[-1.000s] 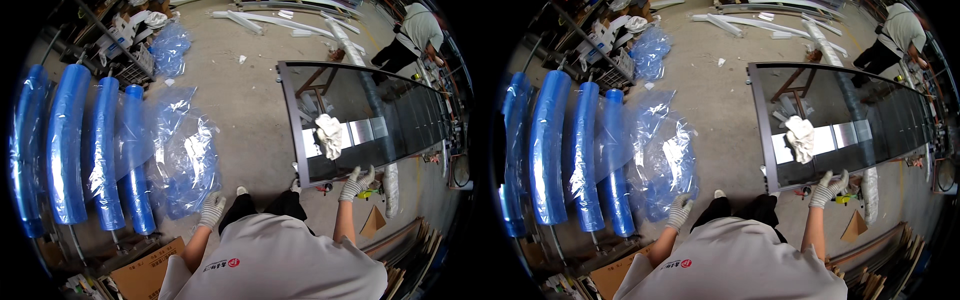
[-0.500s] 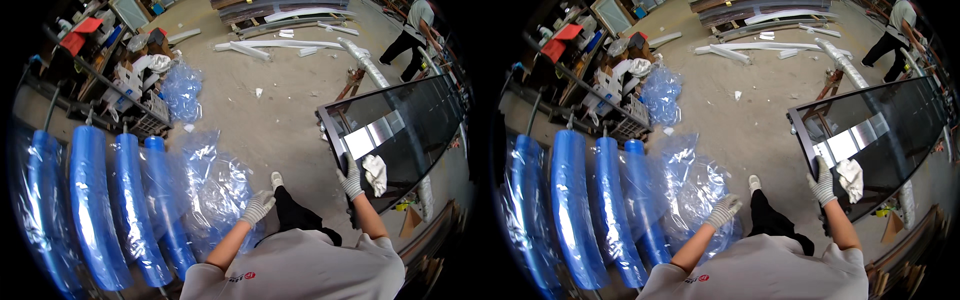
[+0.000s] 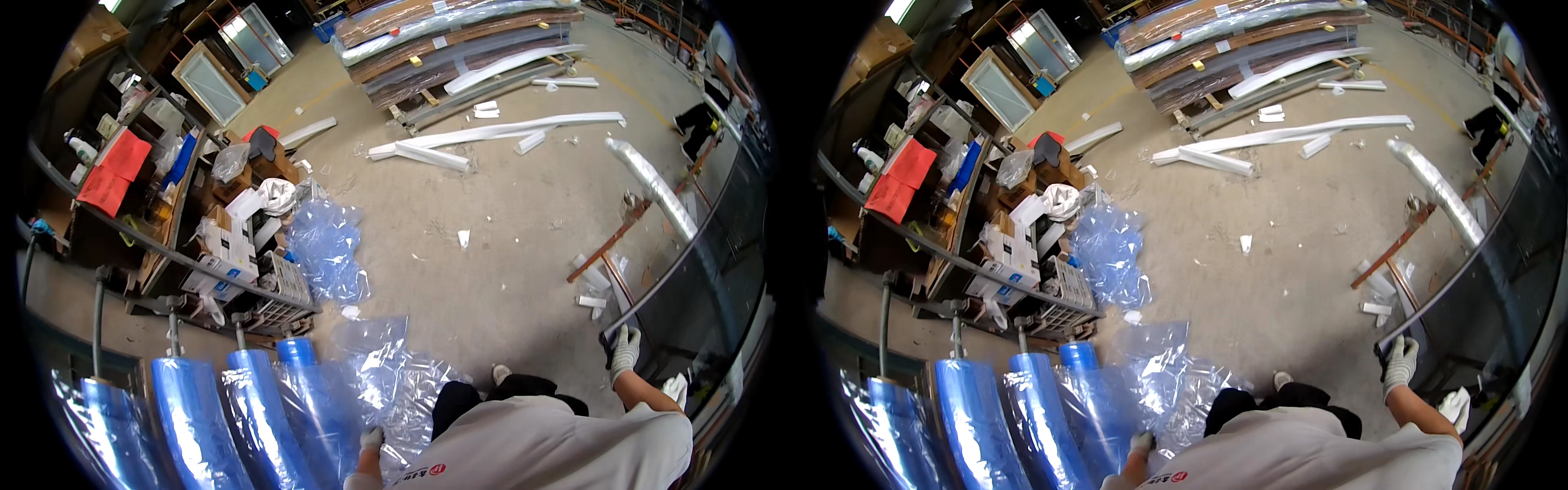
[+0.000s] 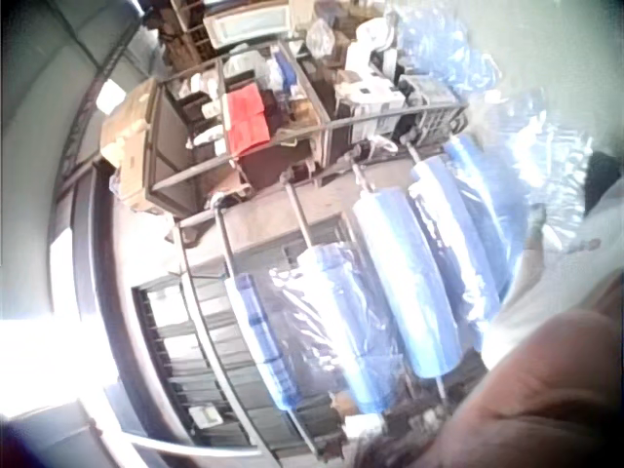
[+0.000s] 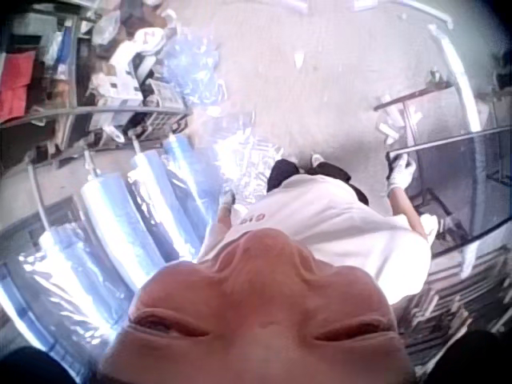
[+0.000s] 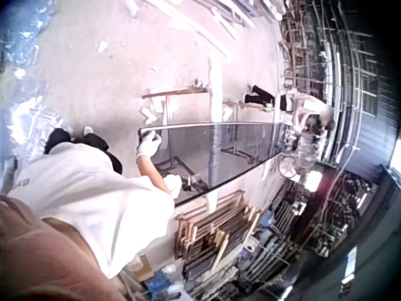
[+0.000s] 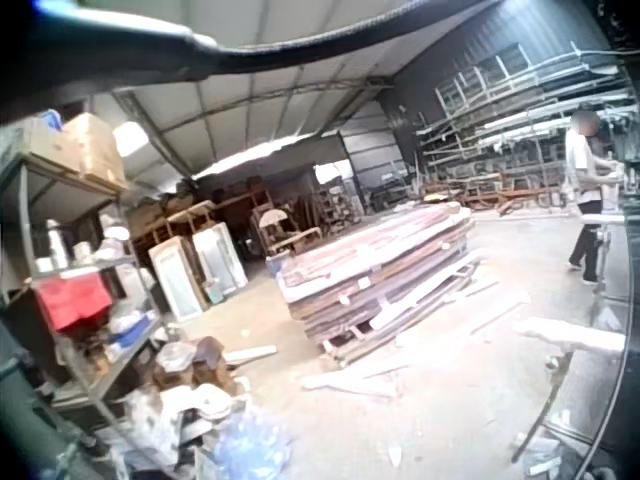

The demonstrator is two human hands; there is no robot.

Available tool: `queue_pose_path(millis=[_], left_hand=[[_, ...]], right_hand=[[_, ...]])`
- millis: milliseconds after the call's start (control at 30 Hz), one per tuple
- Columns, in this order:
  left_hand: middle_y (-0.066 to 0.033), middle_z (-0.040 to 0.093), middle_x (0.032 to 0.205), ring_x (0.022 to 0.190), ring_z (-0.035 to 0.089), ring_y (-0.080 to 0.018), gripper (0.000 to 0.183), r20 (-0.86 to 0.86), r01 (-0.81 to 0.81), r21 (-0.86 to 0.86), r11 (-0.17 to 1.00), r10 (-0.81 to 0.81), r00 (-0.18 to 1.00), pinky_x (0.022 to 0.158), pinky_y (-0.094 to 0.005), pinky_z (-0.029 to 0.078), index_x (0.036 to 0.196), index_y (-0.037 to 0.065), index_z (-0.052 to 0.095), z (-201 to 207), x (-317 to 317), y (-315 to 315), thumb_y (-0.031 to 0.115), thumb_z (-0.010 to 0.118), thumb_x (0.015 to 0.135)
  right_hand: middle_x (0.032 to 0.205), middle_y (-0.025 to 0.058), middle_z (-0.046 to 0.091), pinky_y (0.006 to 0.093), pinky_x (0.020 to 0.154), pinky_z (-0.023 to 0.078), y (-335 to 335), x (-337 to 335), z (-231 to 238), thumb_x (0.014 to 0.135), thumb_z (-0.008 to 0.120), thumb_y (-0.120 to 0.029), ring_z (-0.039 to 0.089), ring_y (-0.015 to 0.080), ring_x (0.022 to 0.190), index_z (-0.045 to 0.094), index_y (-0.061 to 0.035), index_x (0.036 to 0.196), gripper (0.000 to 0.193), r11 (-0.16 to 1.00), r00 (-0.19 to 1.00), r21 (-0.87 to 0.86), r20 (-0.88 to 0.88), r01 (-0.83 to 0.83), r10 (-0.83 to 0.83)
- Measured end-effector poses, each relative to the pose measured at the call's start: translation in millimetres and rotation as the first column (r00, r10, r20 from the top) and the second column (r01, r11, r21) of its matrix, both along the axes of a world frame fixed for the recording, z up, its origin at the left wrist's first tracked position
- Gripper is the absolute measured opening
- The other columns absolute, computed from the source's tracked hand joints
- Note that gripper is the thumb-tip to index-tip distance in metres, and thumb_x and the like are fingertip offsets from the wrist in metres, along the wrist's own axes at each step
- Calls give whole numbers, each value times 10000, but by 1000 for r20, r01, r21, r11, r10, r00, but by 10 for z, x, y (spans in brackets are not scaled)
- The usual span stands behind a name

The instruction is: The person wipes down a large glass panel with a cloth, applies adhesive from a bottle, and uses a blade to trim a seal around the edges of the frame.

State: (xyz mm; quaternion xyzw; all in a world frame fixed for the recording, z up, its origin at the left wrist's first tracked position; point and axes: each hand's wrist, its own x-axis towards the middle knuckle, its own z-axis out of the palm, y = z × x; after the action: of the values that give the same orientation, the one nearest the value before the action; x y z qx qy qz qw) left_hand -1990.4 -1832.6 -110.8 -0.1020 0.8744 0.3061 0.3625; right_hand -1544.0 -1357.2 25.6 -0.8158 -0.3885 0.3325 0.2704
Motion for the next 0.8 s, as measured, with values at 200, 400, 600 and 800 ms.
queue_pose_path(millis=[200, 400, 600, 800], left_hand=[[-113, 667, 769, 658, 625, -222, 290, 269, 937, -174, 303, -900, 342, 625, -358, 489, 871, 43, 664, -549, -954, -832, 256, 490, 781], [-118, 669, 789, 702, 633, -236, 284, 86, 944, -220, 245, -959, 269, 657, -368, 484, 883, 51, 668, -705, -3298, 1249, 250, 489, 788], [-123, 672, 809, 746, 640, -250, 280, -196, 827, -517, -222, -909, -367, 689, -377, 479, 894, 60, 672, -852, -5644, 3691, 245, 487, 794], [-217, 627, 976, 924, 593, -384, 377, -434, 960, -201, 197, -896, 93, 796, -444, 462, 1029, 60, 637, 250, -6110, 6832, 366, 545, 829]], right_hand=[[1134, 188, 566, 441, 872, 451, 286, -657, -243, 794, 665, -326, 551, 363, 1038, 436, -90, 1265, 575, 978, 744, -97, 664, 186, -75], [1102, 140, 557, 424, 863, 460, 404, -803, -266, 715, 714, -252, 529, 309, 1075, 484, -86, 1200, 562, 847, 633, -233, 760, 478, -148], [1132, 231, 574, 411, 932, 434, 1214, -2239, -200, 693, 675, -318, 538, 377, 1088, 527, -10, 1130, 555, 923, 822, -180, 533, 341, -200], [1177, 241, 558, 383, 941, 411, 3043, -3189, 336, 742, 619, -313, 534, 366, 1107, 429, -36, 1299, 651, 857, 822, 333, 290, 394, -490]])
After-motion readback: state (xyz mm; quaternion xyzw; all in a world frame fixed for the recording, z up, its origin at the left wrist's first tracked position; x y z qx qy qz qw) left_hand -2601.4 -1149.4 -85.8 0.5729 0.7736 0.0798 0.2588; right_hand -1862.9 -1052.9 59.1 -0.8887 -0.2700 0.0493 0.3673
